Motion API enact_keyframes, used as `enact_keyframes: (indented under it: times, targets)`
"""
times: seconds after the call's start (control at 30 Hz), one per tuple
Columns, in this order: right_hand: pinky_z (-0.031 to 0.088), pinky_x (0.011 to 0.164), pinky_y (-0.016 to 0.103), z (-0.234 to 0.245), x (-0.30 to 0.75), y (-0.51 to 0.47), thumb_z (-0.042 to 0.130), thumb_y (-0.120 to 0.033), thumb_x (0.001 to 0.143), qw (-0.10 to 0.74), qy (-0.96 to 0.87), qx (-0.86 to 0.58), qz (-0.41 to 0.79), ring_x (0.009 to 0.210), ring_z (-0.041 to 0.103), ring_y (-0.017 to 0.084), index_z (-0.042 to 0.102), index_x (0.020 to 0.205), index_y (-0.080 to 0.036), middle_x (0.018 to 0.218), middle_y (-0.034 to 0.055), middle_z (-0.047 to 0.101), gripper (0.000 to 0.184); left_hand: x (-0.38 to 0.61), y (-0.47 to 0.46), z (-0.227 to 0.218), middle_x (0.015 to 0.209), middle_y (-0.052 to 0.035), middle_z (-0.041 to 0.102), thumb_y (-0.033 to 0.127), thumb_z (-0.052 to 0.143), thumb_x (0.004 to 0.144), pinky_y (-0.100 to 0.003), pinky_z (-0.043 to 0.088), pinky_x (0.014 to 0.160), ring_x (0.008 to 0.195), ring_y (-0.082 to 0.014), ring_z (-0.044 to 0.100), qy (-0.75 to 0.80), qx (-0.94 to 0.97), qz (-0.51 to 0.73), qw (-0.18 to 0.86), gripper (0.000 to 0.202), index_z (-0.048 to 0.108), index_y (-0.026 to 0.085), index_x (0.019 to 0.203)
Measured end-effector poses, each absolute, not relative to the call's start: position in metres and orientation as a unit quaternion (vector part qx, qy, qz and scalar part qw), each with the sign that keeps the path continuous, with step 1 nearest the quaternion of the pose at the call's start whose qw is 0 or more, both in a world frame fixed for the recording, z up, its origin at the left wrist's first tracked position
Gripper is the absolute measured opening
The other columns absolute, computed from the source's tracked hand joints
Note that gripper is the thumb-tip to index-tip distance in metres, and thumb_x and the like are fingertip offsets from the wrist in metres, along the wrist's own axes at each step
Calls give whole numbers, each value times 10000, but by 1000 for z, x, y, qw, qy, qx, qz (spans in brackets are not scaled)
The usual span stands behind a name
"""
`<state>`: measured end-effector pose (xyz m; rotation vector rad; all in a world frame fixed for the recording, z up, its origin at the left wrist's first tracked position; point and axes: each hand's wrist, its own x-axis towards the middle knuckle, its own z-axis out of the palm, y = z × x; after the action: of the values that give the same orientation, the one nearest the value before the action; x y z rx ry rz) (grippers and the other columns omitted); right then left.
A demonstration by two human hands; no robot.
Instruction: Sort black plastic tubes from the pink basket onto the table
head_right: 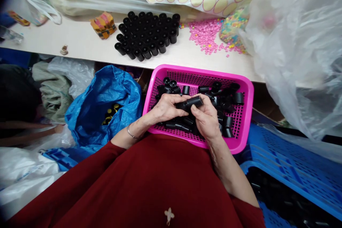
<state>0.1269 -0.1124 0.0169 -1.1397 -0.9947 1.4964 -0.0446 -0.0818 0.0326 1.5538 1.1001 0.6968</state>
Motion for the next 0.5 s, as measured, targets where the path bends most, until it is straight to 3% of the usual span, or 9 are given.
enact_keyframes:
  times: [0.13, 0.23, 0.4, 0.5]
  targets:
    - [520, 1110, 442, 15, 129, -116, 801, -532, 793, 443, -470, -486, 589, 1237, 662, 260, 641, 1232, -299, 1302, 36, 704, 523, -44, -83, 25, 927, -3, 762, 174, 789, 719, -275, 557, 801, 836, -159, 693, 476, 625, 314, 532, 392, 775, 189, 1110]
    - [405, 1219, 473, 19, 131, -118, 667, -584, 902, 404, -529, -514, 541, 1400, 553, 272, 526, 1478, -310, 1533, 47, 566, 653, -43, -85, 21, 846, 5, 727, 233, 835, 703, -241, 532, 679, 719, -126, 643, 484, 588, 335, 555, 454, 737, 173, 1143]
    - [320, 1266, 509, 16, 131, -119, 536, -704, 926, 369, -614, -535, 449, 1458, 493, 298, 530, 1513, -263, 1539, 94, 567, 735, -52, -85, 21, 809, -11, 694, 383, 930, 631, -237, 518, 592, 623, -100, 581, 471, 584, 358, 556, 492, 771, 141, 1029]
    - [321, 1264, 503, 12, 128, -118, 469, -743, 935, 351, -609, -514, 492, 1490, 458, 293, 423, 1585, -250, 1586, 109, 513, 817, -62, -85, 20, 869, -44, 734, 429, 917, 669, -273, 572, 681, 700, -136, 651, 441, 628, 376, 520, 460, 797, 156, 1019]
